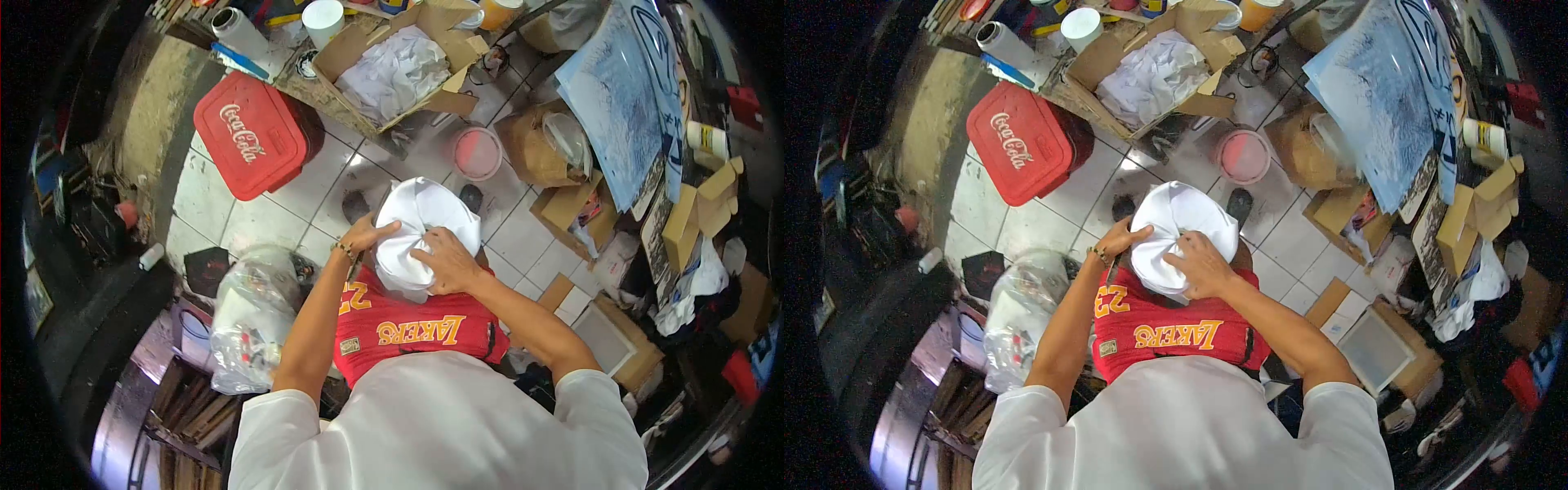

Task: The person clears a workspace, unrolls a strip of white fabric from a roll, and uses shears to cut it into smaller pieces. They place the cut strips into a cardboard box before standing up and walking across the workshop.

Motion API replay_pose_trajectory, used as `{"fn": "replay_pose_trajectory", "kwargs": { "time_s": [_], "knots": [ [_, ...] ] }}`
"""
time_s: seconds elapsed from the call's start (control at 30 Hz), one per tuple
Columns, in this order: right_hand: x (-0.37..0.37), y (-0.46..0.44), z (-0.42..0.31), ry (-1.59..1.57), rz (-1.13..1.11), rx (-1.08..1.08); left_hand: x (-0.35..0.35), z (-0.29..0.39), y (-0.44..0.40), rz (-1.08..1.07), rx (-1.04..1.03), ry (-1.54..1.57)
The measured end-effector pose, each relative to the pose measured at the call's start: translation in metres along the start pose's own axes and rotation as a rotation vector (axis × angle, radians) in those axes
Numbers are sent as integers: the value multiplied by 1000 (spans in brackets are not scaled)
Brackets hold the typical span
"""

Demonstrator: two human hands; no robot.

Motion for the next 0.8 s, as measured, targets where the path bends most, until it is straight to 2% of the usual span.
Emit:
{"fn": "replay_pose_trajectory", "kwargs": {
  "time_s": [0.03, 0.07, 0.13, 0.17, 0.2, 0.27, 0.4, 0.47, 0.5, 0.53, 0.6, 0.63, 0.67, 0.73, 0.77, 0.8],
  "knots": [
    [3, -1, 8, 5, -9, 53, -7, 2, -8, -107, 76, 85],
    [9, -5, 21, 26, -23, 80, -10, 7, -18, -89, 56, 111],
    [6, -5, 29, 21, -45, 124, -14, -7, -15, -230, 1, 297],
    [5, -4, 35, 36, -99, 157, -22, -49, -40, -244, 12, 301],
    [5, -7, 45, 25, -108, 188, -30, -63, -40, -155, -17, 247],
    [4, -11, 64, 153, -220, 316, -42, 12, 14, -55, 78, 287],
    [2, -36, 73, 211, -341, 441, -48, -47, 4, 43, 36, 395],
    [-5, -61, 58, 224, -310, 501, -36, -62, 15, 183, 118, 437],
    [-10, -75, 47, 233, -281, 544, -22, -66, 23, 190, 173, 458],
    [-12, -96, 38, 249, -282, 542, -11, -69, 26, 278, 26, 558],
    [-25, -144, 16, 273, -340, 603, 38, -95, 25, 349, 53, 538],
    [-35, -173, 11, 263, -220, 674, 65, -108, 20, 445, -75, 536],
    [-46, -201, 6, 250, -103, 735, 99, -100, 28, 513, 9, 469],
    [-62, -262, -9, 311, 29, 824, 152, -83, 41, 734, -76, 405],
    [-60, -289, -22, 366, 103, 832, 185, -81, 43, 727, -78, 321],
    [-63, -317, -29, 374, 146, 844, 217, -91, 31, 777, -166, 260]
  ]
}}
Point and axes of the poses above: each hand's wrist, its own y-axis away from the middle knuckle, its own x-axis out of the back of the hand, z = x × y, the point moved 1 cm from there along -y, towards the middle knuckle, and after that the axes turned 1 degree about x, right-handed, at the moved point
